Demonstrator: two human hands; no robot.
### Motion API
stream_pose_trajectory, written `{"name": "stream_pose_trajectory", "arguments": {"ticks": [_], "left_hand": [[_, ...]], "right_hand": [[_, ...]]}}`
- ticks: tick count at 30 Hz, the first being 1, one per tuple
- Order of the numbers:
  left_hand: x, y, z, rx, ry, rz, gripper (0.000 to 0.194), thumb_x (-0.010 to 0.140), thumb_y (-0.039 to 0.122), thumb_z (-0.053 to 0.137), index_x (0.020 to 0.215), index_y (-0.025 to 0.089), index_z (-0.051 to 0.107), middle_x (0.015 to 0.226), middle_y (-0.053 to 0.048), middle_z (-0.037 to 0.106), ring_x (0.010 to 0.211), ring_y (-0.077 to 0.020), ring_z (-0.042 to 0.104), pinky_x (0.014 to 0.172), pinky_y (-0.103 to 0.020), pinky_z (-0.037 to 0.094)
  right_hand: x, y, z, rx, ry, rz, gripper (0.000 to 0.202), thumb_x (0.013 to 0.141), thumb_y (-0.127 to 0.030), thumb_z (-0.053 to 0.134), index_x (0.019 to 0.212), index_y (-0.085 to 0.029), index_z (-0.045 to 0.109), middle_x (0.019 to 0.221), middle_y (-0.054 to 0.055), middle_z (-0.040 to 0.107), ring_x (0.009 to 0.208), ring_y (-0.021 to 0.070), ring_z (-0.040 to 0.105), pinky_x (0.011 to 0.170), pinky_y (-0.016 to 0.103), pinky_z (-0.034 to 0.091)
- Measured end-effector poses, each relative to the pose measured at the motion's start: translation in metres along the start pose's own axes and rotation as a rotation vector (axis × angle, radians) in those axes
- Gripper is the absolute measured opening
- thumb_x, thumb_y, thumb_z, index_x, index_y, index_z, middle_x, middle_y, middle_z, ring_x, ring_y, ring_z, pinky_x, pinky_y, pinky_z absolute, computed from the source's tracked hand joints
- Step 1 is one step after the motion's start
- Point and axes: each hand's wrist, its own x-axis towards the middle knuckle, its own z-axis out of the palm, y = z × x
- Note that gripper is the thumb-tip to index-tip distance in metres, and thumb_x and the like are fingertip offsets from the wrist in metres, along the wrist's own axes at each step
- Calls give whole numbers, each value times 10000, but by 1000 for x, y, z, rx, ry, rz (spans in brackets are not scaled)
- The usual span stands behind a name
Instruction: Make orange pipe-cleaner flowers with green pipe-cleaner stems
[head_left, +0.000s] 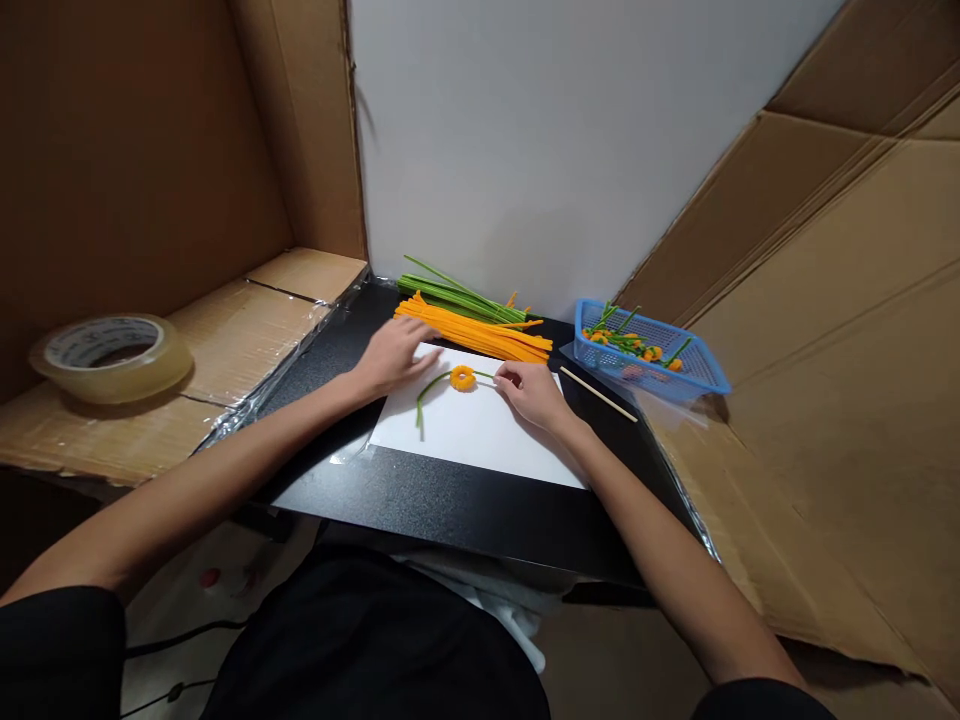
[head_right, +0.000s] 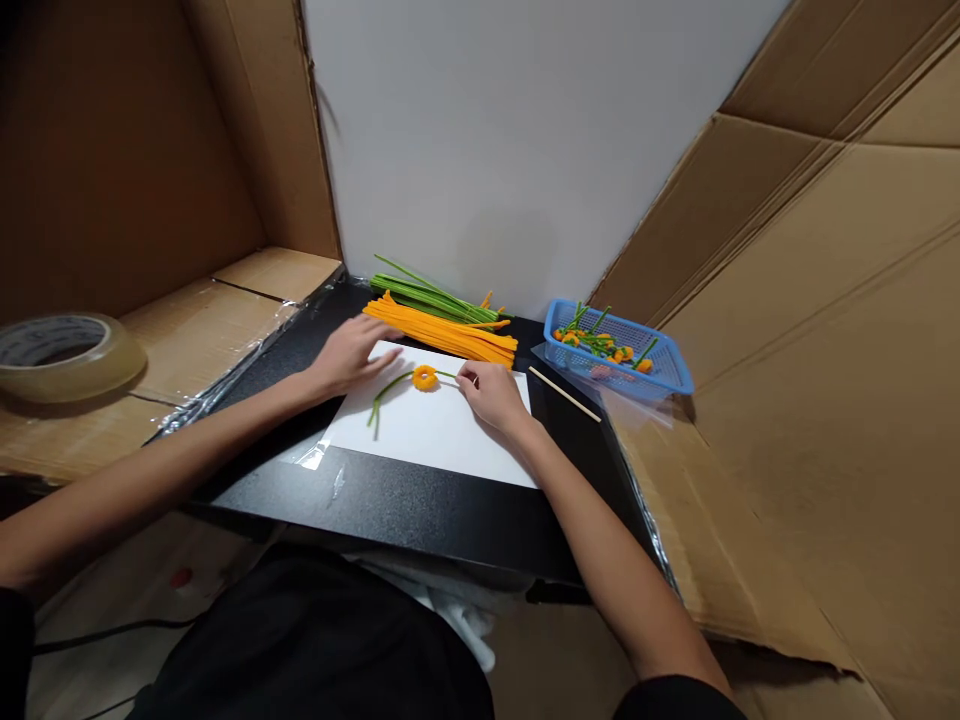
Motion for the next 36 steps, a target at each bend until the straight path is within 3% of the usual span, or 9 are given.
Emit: {"name": "stream_pose_trajectory", "arguments": {"ticks": [2, 5, 12, 17, 21, 29, 36], "left_hand": [[-1, 10, 3, -67, -182, -3, 324, 924, 423, 549, 971, 155, 725, 975, -107, 719, 933, -250, 625, 830, -352, 463], [-2, 14, 6, -180, -279, -30, 264, 885, 390, 610, 867, 152, 724, 875, -81, 700, 814, -207, 612, 701, -293, 426], [-5, 17, 4, -334, -271, -123, 210, 910, 262, 540, 946, 144, 711, 779, -43, 693, 666, -146, 567, 620, -244, 361], [-8, 25, 6, -293, -215, -153, 237, 915, 237, 505, 1011, 149, 702, 798, -54, 710, 658, -158, 571, 617, -254, 355], [-10, 26, 6, -319, -184, -174, 253, 921, 223, 478, 1047, 152, 685, 755, -42, 692, 632, -154, 559, 619, -249, 365], [-9, 29, 7, -306, -229, -148, 271, 953, 287, 461, 907, 152, 691, 766, -59, 697, 651, -167, 574, 618, -260, 357], [-3, 9, 7, -119, -288, -25, 255, 856, 185, 457, 849, 184, 712, 713, -56, 676, 618, -176, 537, 578, -278, 285]], "right_hand": [[-1, -5, 2, -19, 3, -17, 159, 895, -233, 586, 797, -194, 705, 766, 32, 719, 676, 165, 592, 628, 278, 357], [-3, -6, 4, -61, 45, -19, 153, 897, -220, 581, 811, -191, 705, 783, 41, 722, 679, 172, 595, 638, 286, 367], [-6, -16, 11, -25, 18, -107, 184, 910, -212, 593, 1054, -180, 702, 887, 59, 723, 775, 184, 622, 724, 293, 434], [-6, -22, 14, 45, 23, -121, 185, 951, -232, 541, 930, -181, 718, 911, 68, 739, 802, 187, 633, 733, 296, 438], [-6, -24, 14, 109, 20, -113, 156, 927, -246, 577, 939, -184, 720, 895, 60, 742, 766, 183, 630, 688, 286, 438], [-9, -29, 17, 45, 50, -153, 156, 899, -159, 579, 942, -168, 728, 911, 73, 748, 769, 188, 635, 715, 296, 444], [-4, -21, 12, -66, 33, -212, 176, 891, -109, 579, 869, -165, 745, 912, 102, 766, 829, 225, 665, 783, 327, 463]]}}
